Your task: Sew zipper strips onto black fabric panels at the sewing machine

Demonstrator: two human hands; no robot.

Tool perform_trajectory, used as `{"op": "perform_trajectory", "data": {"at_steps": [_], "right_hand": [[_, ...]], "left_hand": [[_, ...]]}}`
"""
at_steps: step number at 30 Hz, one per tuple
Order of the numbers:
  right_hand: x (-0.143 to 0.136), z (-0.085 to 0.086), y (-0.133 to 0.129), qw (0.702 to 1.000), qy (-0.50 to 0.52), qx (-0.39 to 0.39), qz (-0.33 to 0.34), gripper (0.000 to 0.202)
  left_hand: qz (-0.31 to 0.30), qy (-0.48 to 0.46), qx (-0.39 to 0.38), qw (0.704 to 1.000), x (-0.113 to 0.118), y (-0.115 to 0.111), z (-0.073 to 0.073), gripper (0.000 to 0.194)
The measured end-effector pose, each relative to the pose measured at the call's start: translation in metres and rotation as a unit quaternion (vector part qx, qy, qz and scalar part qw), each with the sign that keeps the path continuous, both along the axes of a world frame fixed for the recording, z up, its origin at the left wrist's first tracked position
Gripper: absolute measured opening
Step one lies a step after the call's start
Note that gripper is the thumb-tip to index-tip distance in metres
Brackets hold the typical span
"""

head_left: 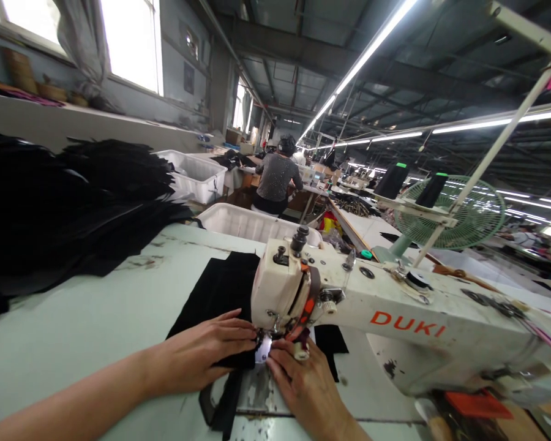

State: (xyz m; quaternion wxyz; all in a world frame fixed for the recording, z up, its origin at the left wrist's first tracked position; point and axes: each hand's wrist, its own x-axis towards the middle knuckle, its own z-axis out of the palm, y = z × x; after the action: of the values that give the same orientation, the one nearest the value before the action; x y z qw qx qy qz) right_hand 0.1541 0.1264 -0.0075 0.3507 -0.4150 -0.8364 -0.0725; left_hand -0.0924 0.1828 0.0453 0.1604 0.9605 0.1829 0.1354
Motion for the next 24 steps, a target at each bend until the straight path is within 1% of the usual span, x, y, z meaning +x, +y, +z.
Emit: {"op": "perform_trajectory", "data": {"at_steps": [3, 7, 9, 10, 13, 15, 17, 20, 22, 24], "right_hand": [[0.001, 0.000, 0.000, 1.000, 0.002, -0.003, 0.002, 0.013], [0.000, 0.001, 0.000, 1.000, 0.009, 0.005, 0.001, 0.013], [-0.001, 0.002, -0.001, 1.000, 0.010, 0.012, 0.004, 0.014], [-0.001, 0.003, -0.001, 1.000, 0.010, 0.015, 0.005, 0.016], [-0.002, 0.007, -0.003, 1.000, 0.009, 0.016, 0.003, 0.023], [0.000, 0.011, -0.005, 1.000, 0.010, 0.019, -0.002, 0.026], [0.004, 0.015, -0.007, 1.000, 0.000, 0.024, -0.011, 0.028], [0.013, 0.018, -0.016, 0.999, -0.007, 0.020, -0.029, 0.033], [0.017, 0.017, -0.028, 0.999, 0.005, 0.012, -0.035, 0.031], [0.014, 0.015, -0.044, 0.999, 0.017, 0.005, -0.034, 0.025]], "left_hand": [[0.008, -0.009, -0.025, 1.000, 0.000, -0.002, 0.000, 0.052], [0.025, -0.010, -0.026, 0.999, 0.000, -0.004, -0.001, 0.053], [0.044, -0.008, -0.023, 0.999, -0.001, -0.003, -0.003, 0.053], [0.057, -0.002, -0.021, 0.998, -0.002, -0.001, -0.004, 0.056], [0.089, 0.037, -0.011, 0.995, -0.006, 0.001, -0.006, 0.077], [0.103, 0.065, -0.006, 0.993, -0.014, -0.004, -0.006, 0.082], [0.125, 0.088, -0.002, 0.988, -0.027, -0.019, -0.007, 0.084], [0.163, 0.120, 0.023, 0.979, -0.058, -0.061, -0.013, 0.082], [0.159, 0.126, 0.050, 0.978, -0.084, -0.090, -0.019, 0.072], [0.160, 0.104, 0.062, 0.980, -0.108, -0.111, -0.025, 0.057]]}}
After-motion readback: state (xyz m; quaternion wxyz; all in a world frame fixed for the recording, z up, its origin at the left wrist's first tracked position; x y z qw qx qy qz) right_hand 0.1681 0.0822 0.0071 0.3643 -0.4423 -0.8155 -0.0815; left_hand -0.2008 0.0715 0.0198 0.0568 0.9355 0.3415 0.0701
